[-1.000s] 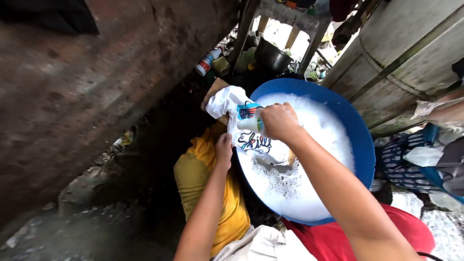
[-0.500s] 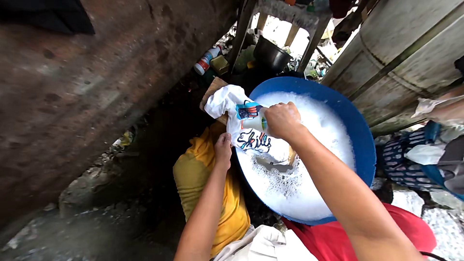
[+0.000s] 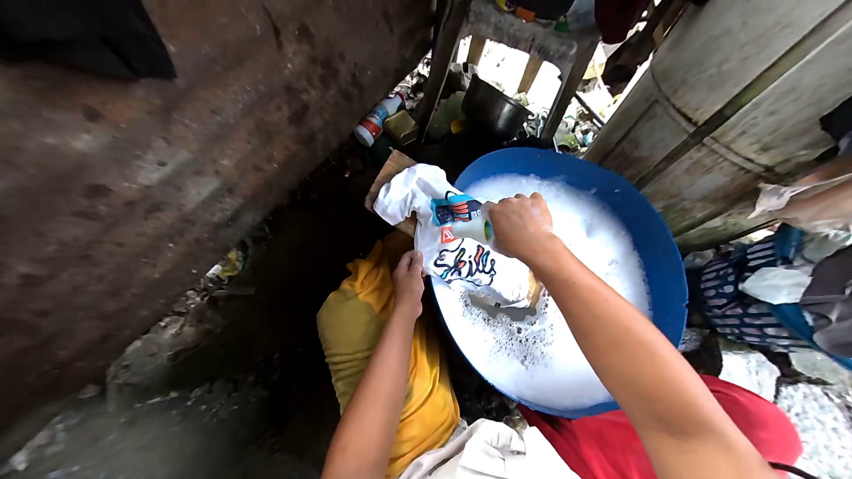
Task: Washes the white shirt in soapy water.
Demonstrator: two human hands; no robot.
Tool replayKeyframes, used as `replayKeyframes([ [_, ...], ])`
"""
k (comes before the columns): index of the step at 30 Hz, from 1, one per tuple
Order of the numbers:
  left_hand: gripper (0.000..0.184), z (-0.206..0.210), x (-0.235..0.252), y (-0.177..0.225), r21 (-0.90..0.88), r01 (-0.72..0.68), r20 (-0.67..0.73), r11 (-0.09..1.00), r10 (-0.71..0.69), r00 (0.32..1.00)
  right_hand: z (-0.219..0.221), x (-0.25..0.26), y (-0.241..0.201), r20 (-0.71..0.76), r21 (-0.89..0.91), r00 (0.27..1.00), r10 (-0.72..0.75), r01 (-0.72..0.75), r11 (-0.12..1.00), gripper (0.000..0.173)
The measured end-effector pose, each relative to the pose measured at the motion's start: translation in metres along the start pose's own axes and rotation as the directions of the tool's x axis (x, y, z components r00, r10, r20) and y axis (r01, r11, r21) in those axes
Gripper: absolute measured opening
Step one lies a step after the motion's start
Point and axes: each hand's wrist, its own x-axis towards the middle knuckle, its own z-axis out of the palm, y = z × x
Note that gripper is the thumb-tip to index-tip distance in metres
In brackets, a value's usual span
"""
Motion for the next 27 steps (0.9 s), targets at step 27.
replayKeyframes([
  [27,0.033,0.001,0.001,-0.003,-0.036,0.002,-0.013,0.999,-0.002,1.000,0.013,0.003,0.011,-0.008,0.038,0.997,0.074,-0.074,0.997,0.034],
])
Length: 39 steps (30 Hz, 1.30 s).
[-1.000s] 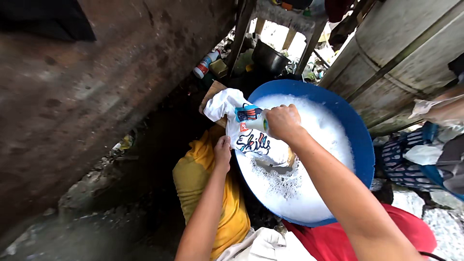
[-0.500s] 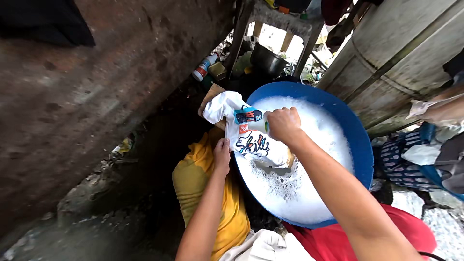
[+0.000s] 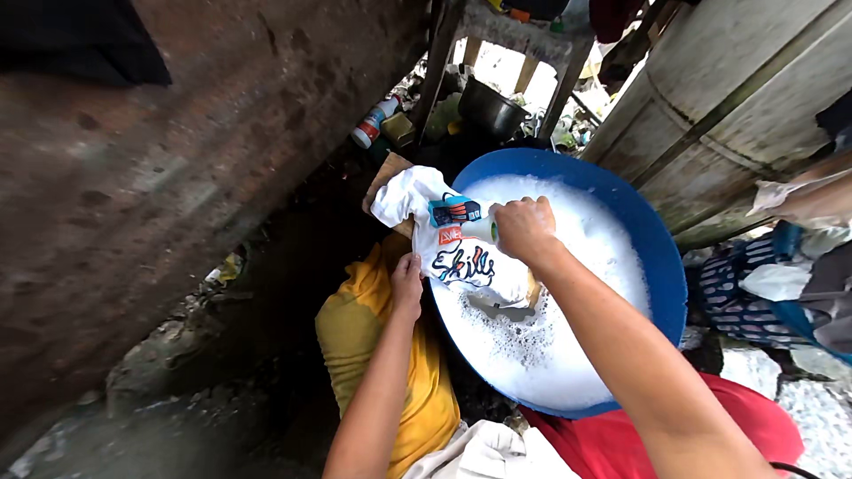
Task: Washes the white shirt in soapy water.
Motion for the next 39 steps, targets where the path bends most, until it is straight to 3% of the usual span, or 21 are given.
replayKeyframes([
  [25,0.034,0.003,-0.001,0.000,0.012,-0.015,-0.009,1.000,0.015,1.000,0.010,-0.014,0.033,0.083,-0.073,0.993,0.081,-0.075,0.994,0.038],
  [29,0.035,0.003,-0.003,0.001,0.024,-0.021,-0.011,0.999,0.022,1.000,-0.001,-0.024,0.036,0.224,-0.099,0.967,0.117,-0.097,0.990,0.038],
  [32,0.038,0.002,-0.001,-0.001,0.018,-0.016,0.001,1.000,0.016,1.000,0.018,-0.020,0.046,0.115,-0.090,0.986,0.118,-0.108,0.990,0.030],
  [39,0.037,0.003,-0.001,0.000,0.007,-0.012,-0.016,1.000,0.012,1.000,0.023,-0.020,0.049,0.141,-0.100,0.980,0.139,-0.126,0.987,0.033],
])
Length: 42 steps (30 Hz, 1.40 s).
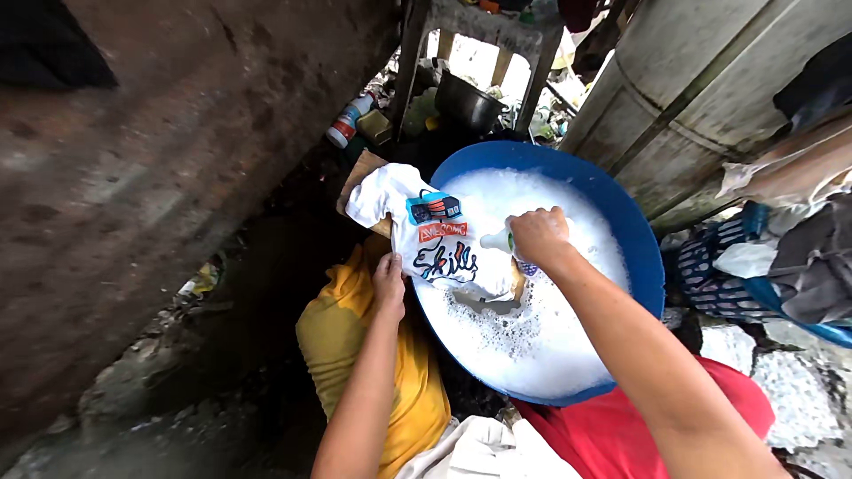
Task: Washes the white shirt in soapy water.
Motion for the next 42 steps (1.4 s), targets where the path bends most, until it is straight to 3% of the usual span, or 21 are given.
replayKeyframes([
  [17,0.036,0.000,0.002,-0.002,-0.013,0.005,-0.005,1.000,-0.005,1.000,0.009,-0.011,0.000,0.079,-0.035,0.996,-0.049,0.052,0.998,0.031],
  [42,0.036,0.000,0.002,-0.002,-0.002,0.006,0.003,1.000,-0.006,1.000,0.017,-0.014,0.002,0.033,-0.024,0.996,-0.078,0.079,0.997,0.039],
])
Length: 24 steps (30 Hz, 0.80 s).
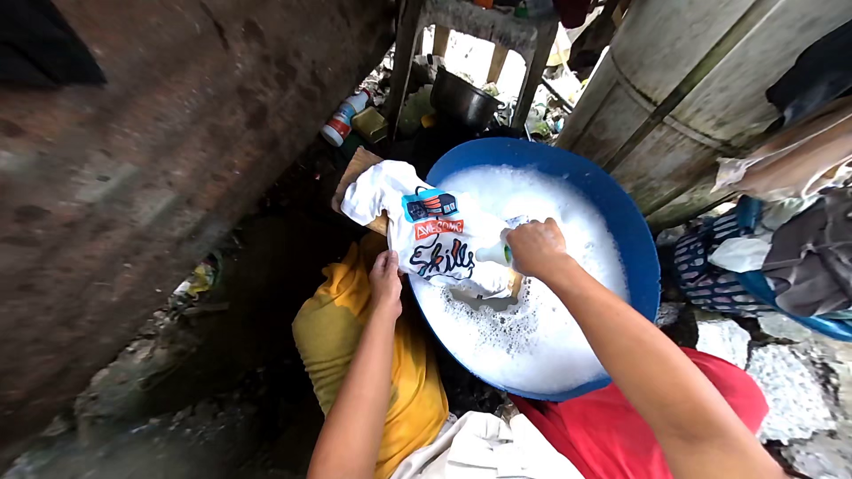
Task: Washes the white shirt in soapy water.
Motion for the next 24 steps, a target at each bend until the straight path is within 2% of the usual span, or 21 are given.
replayKeyframes([
  [14,0.036,-0.0008,-0.0015,-0.0009,0.013,-0.013,0.003,1.000,0.013,1.000,-0.0013,-0.0041,-0.0072,0.012,0.015,0.999,-0.036,0.036,0.999,0.036],
  [24,0.036,-0.0008,-0.0002,-0.0028,0.000,-0.015,0.005,1.000,0.015,1.000,-0.0005,-0.0040,-0.0092,0.017,0.019,0.999,-0.038,0.037,0.999,0.042],
])
